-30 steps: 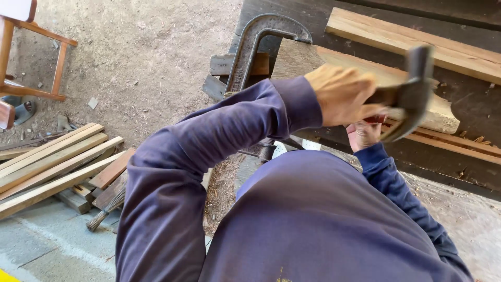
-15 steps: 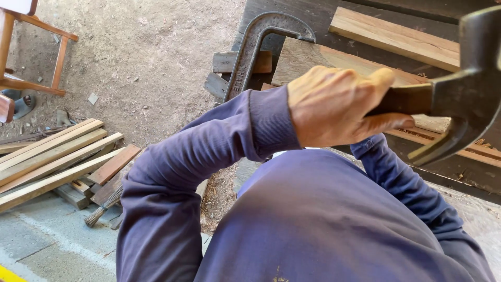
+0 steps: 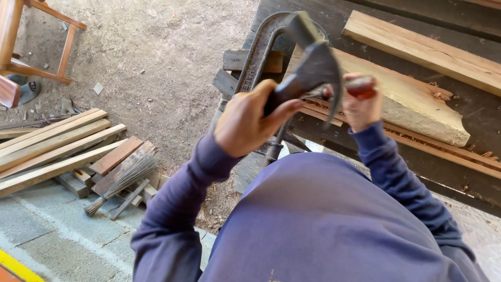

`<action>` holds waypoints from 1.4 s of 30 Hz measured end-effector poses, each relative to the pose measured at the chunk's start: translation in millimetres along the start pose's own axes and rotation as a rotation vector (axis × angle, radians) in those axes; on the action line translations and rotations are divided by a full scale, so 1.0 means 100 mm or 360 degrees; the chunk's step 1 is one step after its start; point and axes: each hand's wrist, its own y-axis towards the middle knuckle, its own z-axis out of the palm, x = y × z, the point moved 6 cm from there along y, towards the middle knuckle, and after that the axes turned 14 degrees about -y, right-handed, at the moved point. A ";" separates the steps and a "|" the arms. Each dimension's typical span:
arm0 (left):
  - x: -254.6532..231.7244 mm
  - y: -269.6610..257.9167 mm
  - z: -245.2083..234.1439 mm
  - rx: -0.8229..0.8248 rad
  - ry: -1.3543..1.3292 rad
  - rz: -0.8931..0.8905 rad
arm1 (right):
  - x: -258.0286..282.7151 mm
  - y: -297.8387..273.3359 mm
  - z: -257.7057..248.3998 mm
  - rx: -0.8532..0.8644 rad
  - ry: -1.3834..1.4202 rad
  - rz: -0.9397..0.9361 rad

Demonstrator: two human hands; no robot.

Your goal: Using a chisel and hammer to carve a groove in a piece of wood clamped to a workbench.

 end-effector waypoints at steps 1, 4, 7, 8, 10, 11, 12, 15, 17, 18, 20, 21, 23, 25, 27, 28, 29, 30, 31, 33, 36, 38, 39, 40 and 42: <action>0.05 -0.13 -0.09 -0.0135 -0.0166 -0.0082 | 0.15 -0.08 -0.08 -0.0286 -0.0407 0.0026; 0.20 -0.50 -0.31 -0.0401 -0.0328 -0.0272 | 0.04 -0.37 -0.48 -0.0298 -0.0369 0.0332; 0.41 -0.81 -0.34 -0.0554 -0.0490 -0.0602 | -0.17 -0.65 -0.50 -0.0210 0.0110 0.0568; 0.48 -0.90 -0.29 -0.0551 -0.0496 -0.0597 | -0.28 -0.67 -0.52 -0.0215 0.0104 0.0565; 0.74 -1.12 -0.20 -0.0708 -0.0702 -0.0842 | -0.54 -0.73 -0.61 -0.0364 0.0362 0.0541; 0.77 -1.15 -0.17 -0.0696 -0.0707 -0.0844 | -0.55 -0.71 -0.56 -0.0378 0.0362 0.0542; 0.83 -1.21 -0.14 -0.0767 -0.0827 -0.0897 | -0.54 -0.67 -0.50 -0.0339 0.0353 0.0450; 0.90 -1.22 -0.03 -0.0852 -0.0987 -0.0961 | -0.51 -0.54 -0.20 -0.0313 0.0278 0.0338; 0.87 -1.18 -0.03 -0.0878 -0.1015 -0.0964 | -0.37 -0.46 -0.02 -0.0308 0.0220 0.0312; 0.84 -1.15 -0.05 -0.0878 -0.0998 -0.0945 | -0.26 -0.46 -0.01 -0.0362 0.0114 0.0297; 0.82 -1.15 -0.06 -0.0872 -0.0986 -0.0943 | -0.02 -0.52 -0.06 -0.0425 0.0007 0.0298; 0.82 -1.17 -0.06 -0.0873 -0.1014 -0.0928 | 0.13 -0.57 -0.12 -0.0423 -0.0168 0.0229; 0.85 -1.19 -0.04 -0.0862 -0.1046 -0.0911 | 0.31 -0.65 -0.21 -0.0432 -0.0344 0.0158; 0.91 -1.19 -0.03 -0.0861 -0.1066 -0.0904 | 0.42 -0.67 -0.28 -0.0428 -0.0376 0.0112; 0.94 -1.19 -0.02 -0.0855 -0.1085 -0.0911 | 0.39 -0.68 -0.27 -0.0462 -0.0397 0.0140; 0.96 -1.20 -0.01 -0.0865 -0.1101 -0.0928 | 0.35 -0.70 -0.26 -0.0483 -0.0414 0.0180; 0.97 -1.21 0.00 -0.0851 -0.1105 -0.0933 | 0.34 -0.71 -0.23 -0.0496 -0.0415 0.0184; 0.99 -1.23 0.00 -0.0865 -0.1129 -0.0934 | 0.33 -0.70 -0.18 -0.0464 -0.0376 0.0138; 1.01 -1.24 0.02 -0.0881 -0.1157 -0.0936 | 0.33 -0.70 -0.14 -0.0429 -0.0341 0.0094; 1.11 -1.30 0.07 -0.0881 -0.1179 -0.0938 | 0.27 -0.70 -0.14 -0.0427 -0.0365 0.0116; 1.22 -1.39 0.13 -0.0895 -0.1210 -0.0951 | 0.19 -0.63 -0.12 -0.0429 -0.0380 0.0107; 1.29 -1.42 0.17 -0.0896 -0.1223 -0.0956 | 0.19 -0.55 -0.13 -0.0445 -0.0376 0.0068; 1.34 -1.44 0.19 -0.0896 -0.1246 -0.0980 | 0.18 -0.52 -0.15 -0.0470 -0.0278 0.0092; 1.39 -1.45 0.22 -0.0897 -0.1268 -0.1004 | 0.18 -0.48 -0.18 -0.0493 -0.0179 0.0115; 1.46 -1.41 0.24 -0.0884 -0.1278 -0.1014 | 0.05 -0.52 -0.33 -0.0465 -0.0097 0.0193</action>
